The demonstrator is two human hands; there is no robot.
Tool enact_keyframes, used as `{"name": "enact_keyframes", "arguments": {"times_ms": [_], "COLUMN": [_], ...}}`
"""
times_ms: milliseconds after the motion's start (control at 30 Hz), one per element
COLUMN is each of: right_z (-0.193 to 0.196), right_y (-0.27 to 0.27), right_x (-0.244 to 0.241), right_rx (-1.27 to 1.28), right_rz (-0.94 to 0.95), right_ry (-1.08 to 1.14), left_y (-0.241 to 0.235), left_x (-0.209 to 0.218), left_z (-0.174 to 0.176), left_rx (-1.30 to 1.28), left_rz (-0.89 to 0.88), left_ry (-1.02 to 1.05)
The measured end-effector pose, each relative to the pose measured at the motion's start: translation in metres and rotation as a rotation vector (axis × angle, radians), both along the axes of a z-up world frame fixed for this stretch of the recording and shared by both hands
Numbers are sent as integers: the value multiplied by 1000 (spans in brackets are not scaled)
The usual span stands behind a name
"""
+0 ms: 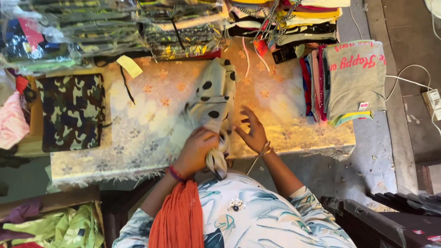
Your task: The person folds a gray t-shirt with text on a table, then folds a white t-shirt with black polka dots. The person places the folded shirts on the table and picks up a green t-shirt to begin folding it.
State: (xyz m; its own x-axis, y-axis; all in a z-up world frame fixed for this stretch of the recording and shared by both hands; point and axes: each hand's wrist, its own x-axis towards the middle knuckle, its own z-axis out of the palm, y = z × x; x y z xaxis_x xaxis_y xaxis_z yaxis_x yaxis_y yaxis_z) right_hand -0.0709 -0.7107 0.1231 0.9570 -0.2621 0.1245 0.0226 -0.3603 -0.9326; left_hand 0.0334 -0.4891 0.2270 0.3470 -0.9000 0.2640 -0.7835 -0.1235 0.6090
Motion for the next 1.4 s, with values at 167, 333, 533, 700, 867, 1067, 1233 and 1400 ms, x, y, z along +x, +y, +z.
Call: {"name": "enact_keyframes", "arguments": {"times_ms": [167,333,533,700,867,1067,1233,1400], "right_z": [-122,-295,-40,94,66,100,110,-62], "right_y": [-6,1,-56,-94,-152,-100,-49,-43], "right_x": [21,15,3,-46,-68,81,136,105], "right_rx": [422,1256,1128,731,203,308,-78,-187], "right_rz": [-122,356,-331,-564,-961,-302,190,8], "right_ry": [363,203,-102,-635,-828,-435,108,180], "left_y": [-6,-8,-12,-26,-19,47,109,188], "left_x": [-3,2,-4,-19,-28,-14,-2,-28], "left_z": [37,52,34,20,-5,-136,-167,-277], "left_rx": [-198,-315,-238,-198,-168,-520,-274,-88], "left_rz": [-165,-158,-23,-101,-125,296,1045,1070], "left_ry": [55,55,125,190,271,572,1308,1186]}}
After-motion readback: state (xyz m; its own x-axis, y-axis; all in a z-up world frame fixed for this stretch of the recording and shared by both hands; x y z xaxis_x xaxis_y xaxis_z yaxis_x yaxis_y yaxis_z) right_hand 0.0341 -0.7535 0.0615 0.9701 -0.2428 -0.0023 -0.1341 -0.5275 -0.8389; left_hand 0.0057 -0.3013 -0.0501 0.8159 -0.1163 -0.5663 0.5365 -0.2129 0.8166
